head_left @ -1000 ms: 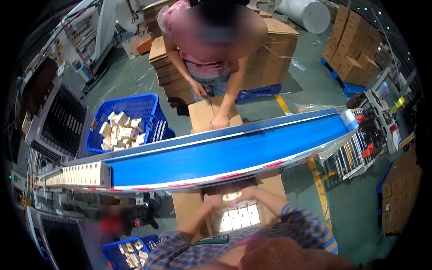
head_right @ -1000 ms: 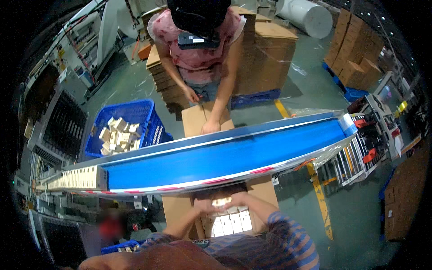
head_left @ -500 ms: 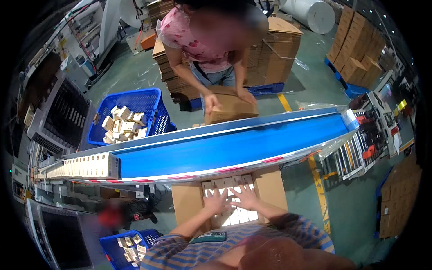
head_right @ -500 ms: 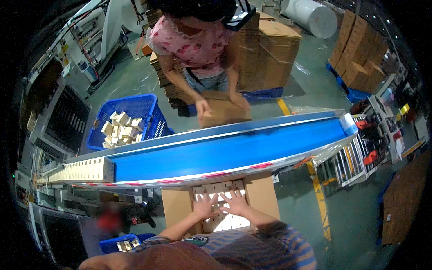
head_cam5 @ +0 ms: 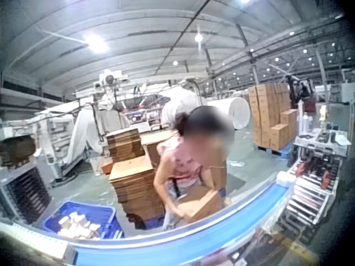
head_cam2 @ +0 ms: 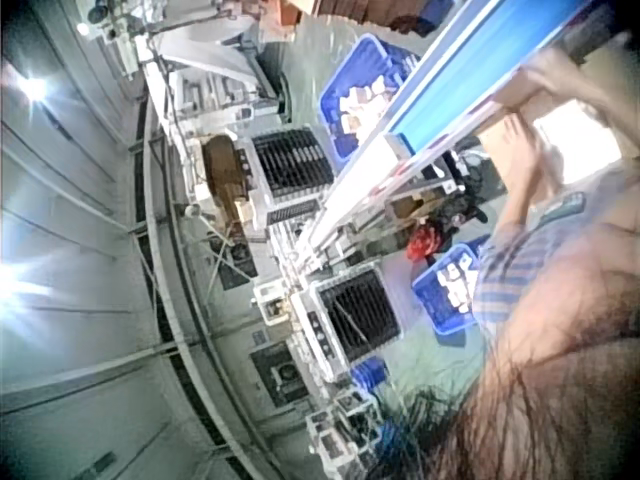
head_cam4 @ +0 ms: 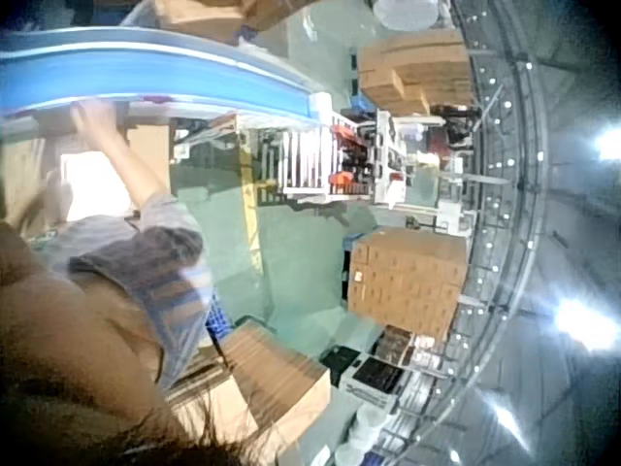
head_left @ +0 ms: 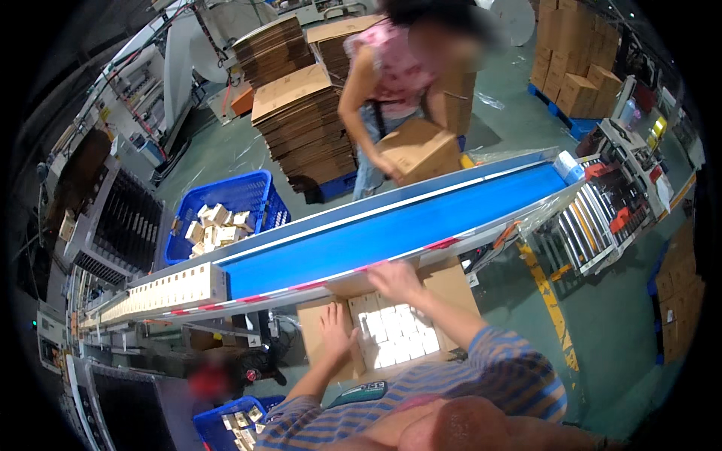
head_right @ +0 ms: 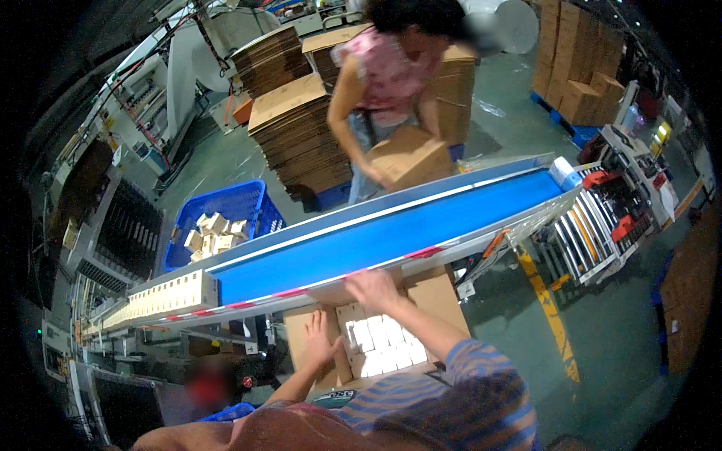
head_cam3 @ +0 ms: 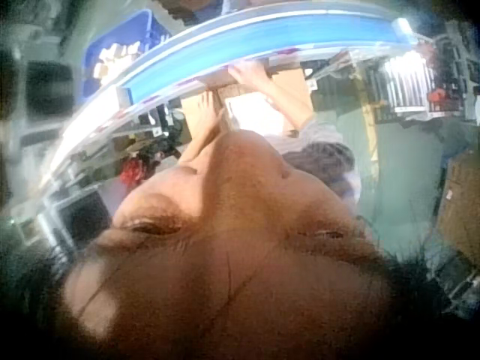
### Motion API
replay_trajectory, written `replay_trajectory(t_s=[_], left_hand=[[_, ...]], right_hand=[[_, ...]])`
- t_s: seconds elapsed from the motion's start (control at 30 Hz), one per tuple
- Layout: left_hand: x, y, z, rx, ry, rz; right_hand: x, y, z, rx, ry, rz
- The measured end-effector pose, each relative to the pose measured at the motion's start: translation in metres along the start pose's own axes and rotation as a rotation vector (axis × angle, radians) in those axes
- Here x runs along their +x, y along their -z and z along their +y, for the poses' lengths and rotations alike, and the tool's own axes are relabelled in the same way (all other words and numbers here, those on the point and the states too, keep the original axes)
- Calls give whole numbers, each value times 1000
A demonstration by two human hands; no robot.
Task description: The person picks up a flat cardboard box, unfolds it into a box shape, and places it on a surface. They then receive several stacks of smaller white boxes from a coworker and pack them into the larger box until it is full.
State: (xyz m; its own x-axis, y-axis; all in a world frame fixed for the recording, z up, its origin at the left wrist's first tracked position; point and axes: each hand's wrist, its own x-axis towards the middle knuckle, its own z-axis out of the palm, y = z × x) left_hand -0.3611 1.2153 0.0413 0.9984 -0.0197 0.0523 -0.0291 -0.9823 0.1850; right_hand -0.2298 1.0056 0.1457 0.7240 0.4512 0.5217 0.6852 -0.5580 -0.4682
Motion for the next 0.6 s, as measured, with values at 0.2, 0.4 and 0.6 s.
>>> replay_trajectory(t_s=[0.2,0.4,0.6], left_hand=[[-9,-30,13,-152,187,107],[-14,-36,9,-242,198,173],[-14,-30,15,-247,202,177]], right_hand=[[53,-10,41,-88,-165,248],[45,-19,38,-172,-309,34],[51,-15,38,-213,-357,-65]])
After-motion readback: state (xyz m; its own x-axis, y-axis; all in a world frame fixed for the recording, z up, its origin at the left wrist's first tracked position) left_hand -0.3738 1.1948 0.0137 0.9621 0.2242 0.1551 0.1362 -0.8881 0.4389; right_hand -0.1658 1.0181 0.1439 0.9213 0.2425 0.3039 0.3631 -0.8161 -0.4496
